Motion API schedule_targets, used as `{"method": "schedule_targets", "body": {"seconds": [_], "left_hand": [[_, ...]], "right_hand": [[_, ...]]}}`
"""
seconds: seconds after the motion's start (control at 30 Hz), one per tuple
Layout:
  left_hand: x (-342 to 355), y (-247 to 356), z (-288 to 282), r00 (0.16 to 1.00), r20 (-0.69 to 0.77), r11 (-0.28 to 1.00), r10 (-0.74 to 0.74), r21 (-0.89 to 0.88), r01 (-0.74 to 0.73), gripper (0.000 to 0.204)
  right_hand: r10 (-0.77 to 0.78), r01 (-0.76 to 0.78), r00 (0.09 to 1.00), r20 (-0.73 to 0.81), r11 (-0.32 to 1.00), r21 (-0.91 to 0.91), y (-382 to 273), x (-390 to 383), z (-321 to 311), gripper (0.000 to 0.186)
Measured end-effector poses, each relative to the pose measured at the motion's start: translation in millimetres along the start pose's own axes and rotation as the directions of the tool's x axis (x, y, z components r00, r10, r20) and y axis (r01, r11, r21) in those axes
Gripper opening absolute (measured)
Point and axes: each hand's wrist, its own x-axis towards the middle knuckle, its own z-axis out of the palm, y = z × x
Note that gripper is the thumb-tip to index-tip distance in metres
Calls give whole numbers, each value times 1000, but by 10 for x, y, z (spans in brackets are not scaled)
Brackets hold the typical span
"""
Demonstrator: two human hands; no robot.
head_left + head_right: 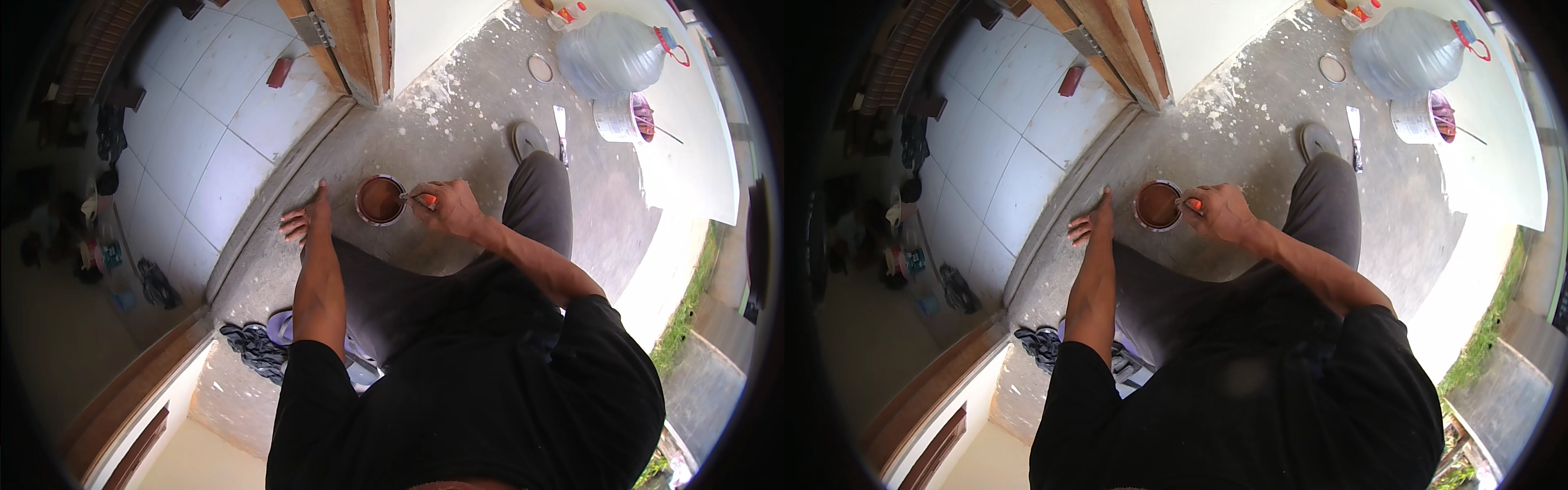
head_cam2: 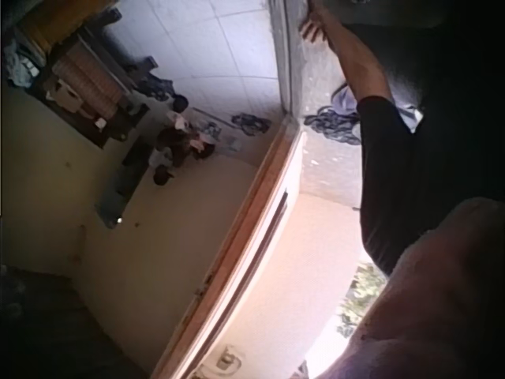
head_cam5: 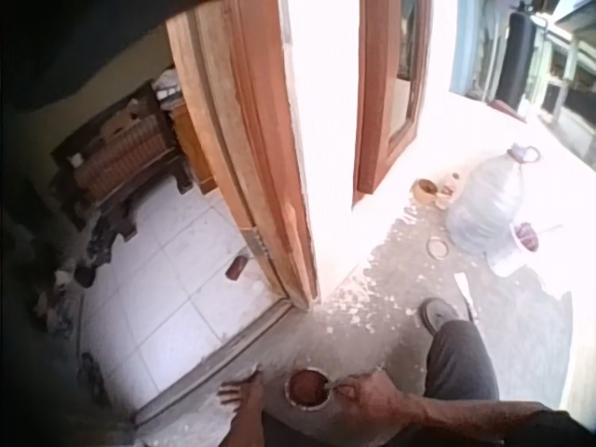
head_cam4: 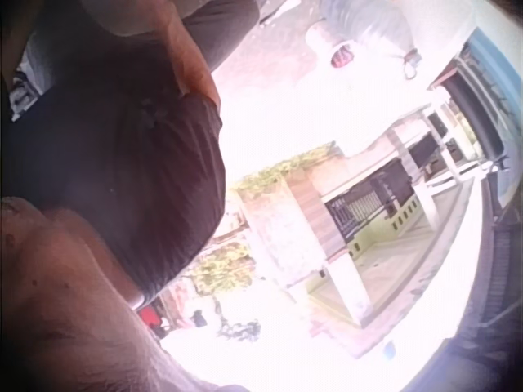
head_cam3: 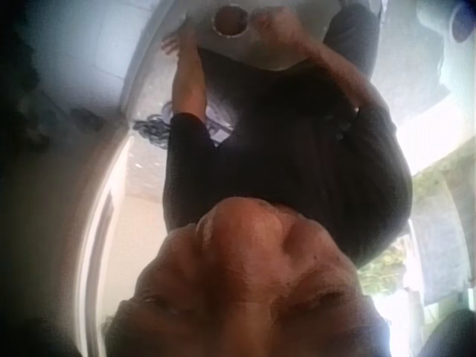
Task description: The person is painting a wooden door frame with a brush, dipping it into a small container of brown paint and applying it to the edges of the frame.
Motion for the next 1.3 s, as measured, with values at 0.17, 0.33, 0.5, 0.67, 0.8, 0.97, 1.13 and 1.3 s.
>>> {"method": "schedule_targets", "body": {"seconds": [0.17, 0.33, 0.5, 0.67, 0.8, 0.97, 1.13, 1.3], "left_hand": [[23, -16, 43, 1000, -22, 1000, 3, 12, -2, 158], [32, 8, 62, 999, -52, 999, -10, 45, 12, 157], [32, 14, 70, 998, -56, 999, -12, 36, 14, 158], [14, -18, 56, 999, -34, 1000, 2, 27, -1, 158], [40, -43, 23, 1000, -20, 1000, 10, 27, -9, 158], [-19, -5, -2, 1000, 14, 999, 6, 37, -7, 157], [1, -28, -1, 1000, 14, 1000, 14, 17, -15, 158], [-19, -14, 29, 1000, 4, 999, 21, 25, -21, 158]], "right_hand": [[467, -357, 871, -151, 814, 457, 64, 56, -119, 19], [705, -240, 655, -271, 534, 810, 442, 401, 86, 28], [649, -339, 669, -362, 700, 629, 866, 595, 471, 30], [495, -322, 713, -497, 860, 395, 963, 621, 672, 29], [493, -273, 700, -517, 853, 444, 959, 686, 797, 30], [523, -299, 681, -512, 837, 458, 1013, 727, 894, 30], [537, -319, 678, -502, 830, 457, 1037, 799, 943, 31], [559, -287, 666, -494, 804, 521, 1099, 860, 978, 31]]}}
